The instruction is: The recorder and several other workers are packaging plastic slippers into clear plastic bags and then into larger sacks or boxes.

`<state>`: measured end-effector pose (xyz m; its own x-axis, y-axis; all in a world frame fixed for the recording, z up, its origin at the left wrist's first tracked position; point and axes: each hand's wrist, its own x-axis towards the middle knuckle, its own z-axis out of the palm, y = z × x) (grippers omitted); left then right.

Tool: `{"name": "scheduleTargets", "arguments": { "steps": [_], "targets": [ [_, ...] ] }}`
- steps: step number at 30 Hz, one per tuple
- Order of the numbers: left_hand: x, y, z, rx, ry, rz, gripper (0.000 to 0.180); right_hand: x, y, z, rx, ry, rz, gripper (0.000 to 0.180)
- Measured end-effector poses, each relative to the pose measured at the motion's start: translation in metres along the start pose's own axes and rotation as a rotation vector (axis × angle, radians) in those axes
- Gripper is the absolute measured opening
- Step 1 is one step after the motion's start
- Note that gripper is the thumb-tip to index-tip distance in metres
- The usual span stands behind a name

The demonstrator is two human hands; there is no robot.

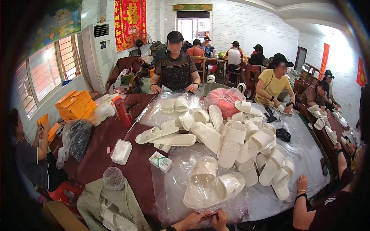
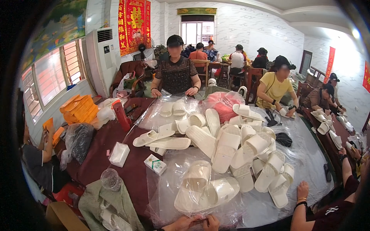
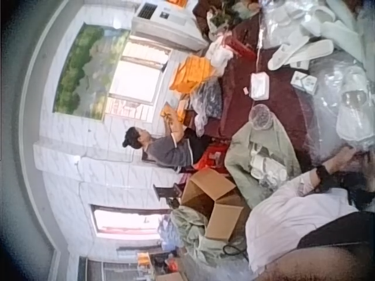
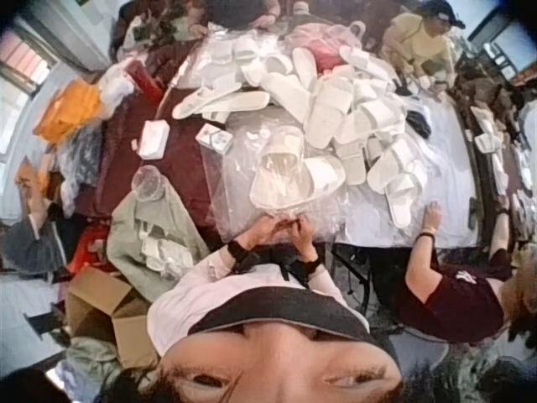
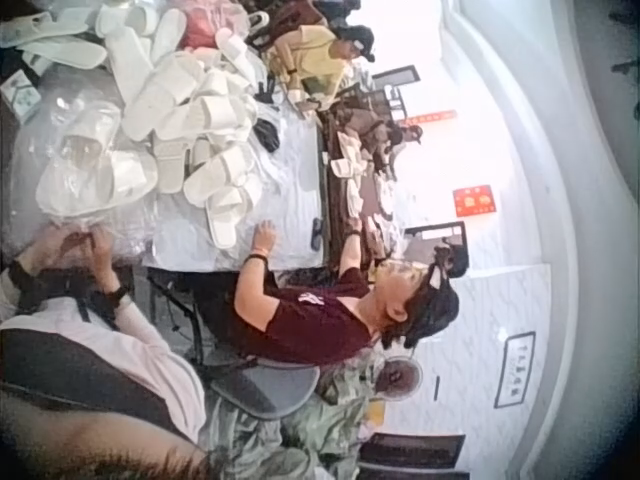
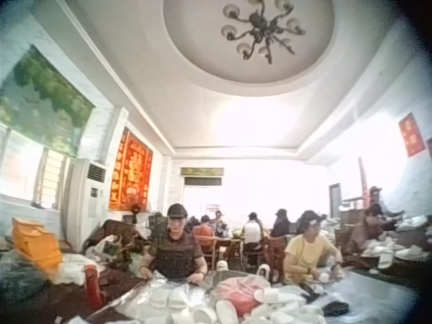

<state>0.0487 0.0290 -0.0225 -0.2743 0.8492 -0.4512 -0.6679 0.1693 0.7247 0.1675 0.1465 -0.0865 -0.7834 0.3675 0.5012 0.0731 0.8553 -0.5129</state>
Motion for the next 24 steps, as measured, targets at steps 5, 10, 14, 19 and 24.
{"name": "scheduleTargets", "arguments": {
  "steps": [5, 10, 14, 19, 24],
  "targets": [
    [-0.008, 0.008, 0.003, 0.122, 0.036, 0.061, 0.031, 0.026, -0.031, -0.008, 0.159, 0.255, 0.194, 0.017],
    [-0.021, 0.02, 0.006, 0.122, 0.106, 0.159, 0.024, 0.027, -0.024, -0.001, 0.182, 0.296, 0.264, 0.018],
    [-0.039, 0.04, 0.021, 0.251, 0.228, 0.353, 0.019, 0.036, -0.035, -0.009, 0.086, 0.272, 0.153, 0.018],
    [-0.035, 0.035, 0.013, 0.197, 0.431, 0.512, 0.018, 0.051, -0.055, -0.03, 0.142, 0.013, 0.493, 0.023],
    [-0.026, 0.028, 0.003, 0.234, 0.595, 0.599, 0.022, 0.061, -0.061, -0.046, 0.119, -0.033, 0.444, 0.027]
  ]
}}
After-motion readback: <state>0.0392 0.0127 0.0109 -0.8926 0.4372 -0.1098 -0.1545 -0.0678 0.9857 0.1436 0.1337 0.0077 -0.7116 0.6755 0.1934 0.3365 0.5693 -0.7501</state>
